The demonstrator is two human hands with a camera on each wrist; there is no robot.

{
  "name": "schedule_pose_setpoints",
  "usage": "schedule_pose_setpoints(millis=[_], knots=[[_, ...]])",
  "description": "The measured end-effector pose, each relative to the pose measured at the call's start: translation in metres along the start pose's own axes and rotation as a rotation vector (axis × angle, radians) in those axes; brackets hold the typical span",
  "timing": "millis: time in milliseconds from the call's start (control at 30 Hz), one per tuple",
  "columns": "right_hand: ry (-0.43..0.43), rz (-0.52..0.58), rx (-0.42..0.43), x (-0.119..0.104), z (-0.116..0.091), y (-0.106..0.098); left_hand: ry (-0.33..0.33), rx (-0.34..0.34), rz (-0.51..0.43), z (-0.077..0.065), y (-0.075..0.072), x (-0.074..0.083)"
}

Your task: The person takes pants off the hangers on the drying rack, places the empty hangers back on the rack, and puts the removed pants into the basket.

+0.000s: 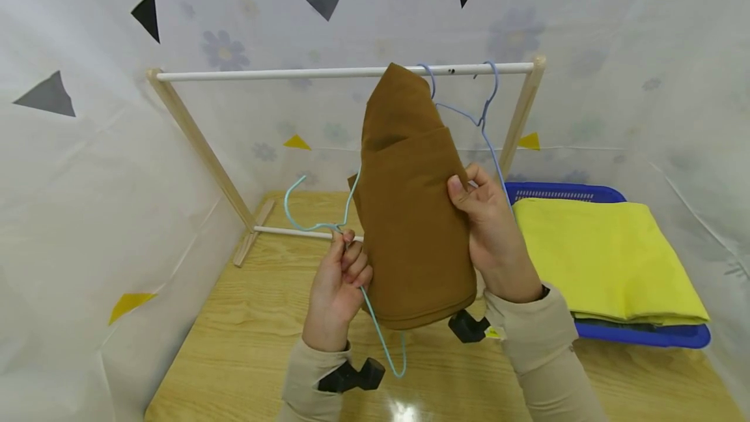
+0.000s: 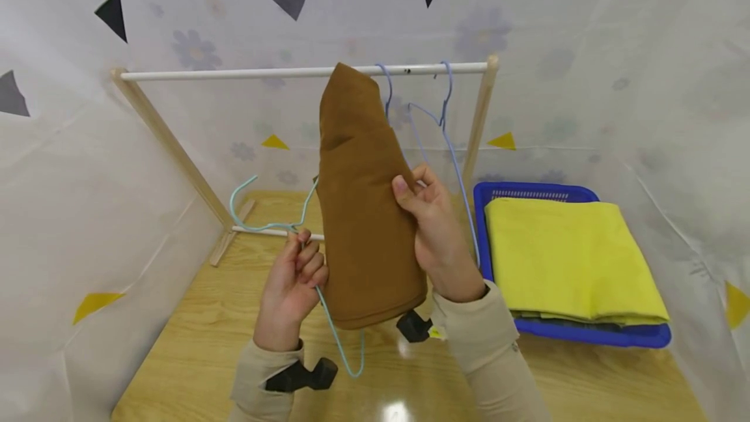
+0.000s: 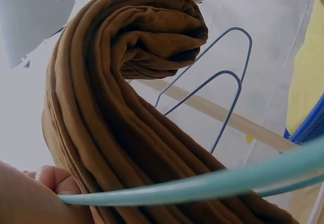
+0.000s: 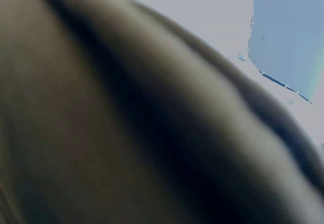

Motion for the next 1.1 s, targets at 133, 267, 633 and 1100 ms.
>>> schedule_pose_setpoints(millis=[133,267,633,1100], knots=[[-0.01,0.026,-0.018,-0.002,0.001,0.003,0.008,-0.019,-0.004,0.0,0.001,0.001],[-0.026,0.019,-0.02,-0.004,0.003,0.006,0.018,-0.024,-0.027,0.0,0.001,0.003],[-0.017,0.027,-0.025,-0.001,0.004,0.007,0.035,-0.062,-0.089,-0.002,-0.005,0.008],[-0.039,-0.039,-0.024,-0.002,-0.001,0.012,0.026,0.024,-0.121,0.003,-0.013,0.01]])
Point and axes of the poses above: each hand's wrist, its own z-axis towards the middle knuckle, its own y-axis out of the palm, x = y × z, the point moved 6 cm from there along z, towards the middle knuckle, and after that the axes turned 9 degrees about -z, right-handed, at the moved point
